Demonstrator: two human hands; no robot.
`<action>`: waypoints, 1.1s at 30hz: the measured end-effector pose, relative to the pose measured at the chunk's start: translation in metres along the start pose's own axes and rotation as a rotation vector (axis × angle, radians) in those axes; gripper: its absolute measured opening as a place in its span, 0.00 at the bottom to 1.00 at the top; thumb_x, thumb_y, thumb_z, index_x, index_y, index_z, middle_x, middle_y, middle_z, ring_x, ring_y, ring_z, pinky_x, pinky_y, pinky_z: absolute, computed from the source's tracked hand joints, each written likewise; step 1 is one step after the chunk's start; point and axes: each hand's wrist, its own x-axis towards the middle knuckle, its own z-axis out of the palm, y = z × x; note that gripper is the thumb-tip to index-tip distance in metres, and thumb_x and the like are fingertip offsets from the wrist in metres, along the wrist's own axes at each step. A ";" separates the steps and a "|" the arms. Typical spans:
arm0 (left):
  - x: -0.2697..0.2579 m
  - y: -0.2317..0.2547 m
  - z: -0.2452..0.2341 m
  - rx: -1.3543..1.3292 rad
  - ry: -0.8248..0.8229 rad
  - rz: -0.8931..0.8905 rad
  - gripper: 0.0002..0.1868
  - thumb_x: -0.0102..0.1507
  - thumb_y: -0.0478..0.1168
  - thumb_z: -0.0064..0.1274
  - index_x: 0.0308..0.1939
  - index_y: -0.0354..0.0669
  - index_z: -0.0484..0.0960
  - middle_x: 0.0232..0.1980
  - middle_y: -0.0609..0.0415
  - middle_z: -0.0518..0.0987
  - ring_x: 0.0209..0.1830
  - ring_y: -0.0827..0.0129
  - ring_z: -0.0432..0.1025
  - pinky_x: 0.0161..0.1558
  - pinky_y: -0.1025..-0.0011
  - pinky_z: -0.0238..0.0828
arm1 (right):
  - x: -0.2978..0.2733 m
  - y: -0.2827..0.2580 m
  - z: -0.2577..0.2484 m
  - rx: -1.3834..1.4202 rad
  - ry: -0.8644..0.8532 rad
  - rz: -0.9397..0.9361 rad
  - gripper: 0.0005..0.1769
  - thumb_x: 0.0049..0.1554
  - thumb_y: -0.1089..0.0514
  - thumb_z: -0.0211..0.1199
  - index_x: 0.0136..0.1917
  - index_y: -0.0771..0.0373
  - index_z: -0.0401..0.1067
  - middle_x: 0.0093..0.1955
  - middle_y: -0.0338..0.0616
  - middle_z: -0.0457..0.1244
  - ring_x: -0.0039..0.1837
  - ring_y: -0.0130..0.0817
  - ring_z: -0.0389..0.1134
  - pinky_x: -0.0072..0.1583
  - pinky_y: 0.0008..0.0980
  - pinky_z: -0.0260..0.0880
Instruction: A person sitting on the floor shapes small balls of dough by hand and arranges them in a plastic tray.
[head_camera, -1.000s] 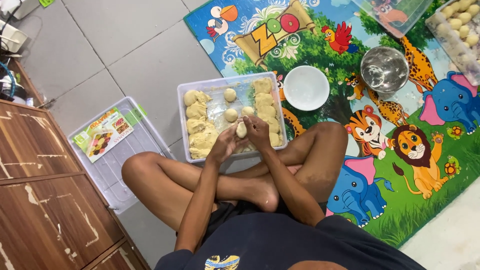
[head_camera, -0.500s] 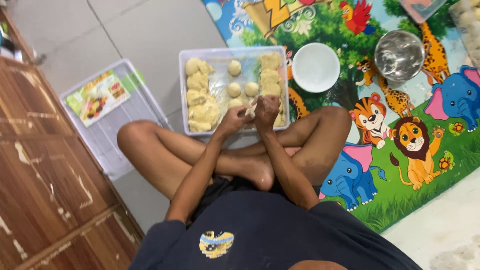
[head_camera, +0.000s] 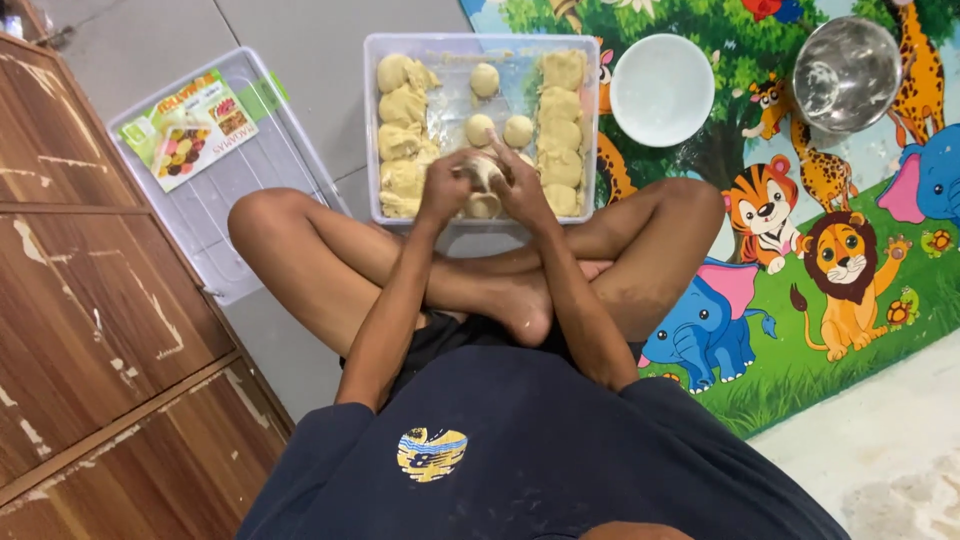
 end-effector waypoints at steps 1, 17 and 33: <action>0.000 -0.011 0.000 0.225 -0.106 0.090 0.15 0.61 0.29 0.52 0.46 0.51 0.88 0.40 0.52 0.84 0.45 0.56 0.80 0.45 0.59 0.79 | -0.001 0.000 -0.003 -0.048 -0.065 0.030 0.42 0.59 0.30 0.56 0.78 0.52 0.64 0.69 0.54 0.66 0.72 0.52 0.63 0.71 0.53 0.60; -0.024 0.012 0.011 -0.255 -0.567 -0.271 0.18 0.70 0.52 0.49 0.44 0.39 0.76 0.37 0.59 0.72 0.36 0.78 0.66 0.45 0.78 0.71 | 0.007 -0.072 0.008 -0.209 0.518 -0.053 0.22 0.62 0.57 0.61 0.29 0.71 0.69 0.23 0.36 0.55 0.29 0.25 0.50 0.31 0.29 0.52; 0.008 -0.015 0.009 -0.363 -0.047 -0.325 0.13 0.69 0.36 0.46 0.52 0.31 0.79 0.34 0.48 0.80 0.23 0.72 0.70 0.20 0.76 0.72 | -0.003 -0.038 -0.004 0.635 -0.203 0.191 0.32 0.66 0.60 0.55 0.80 0.70 0.55 0.60 0.44 0.63 0.50 0.25 0.60 0.51 0.21 0.62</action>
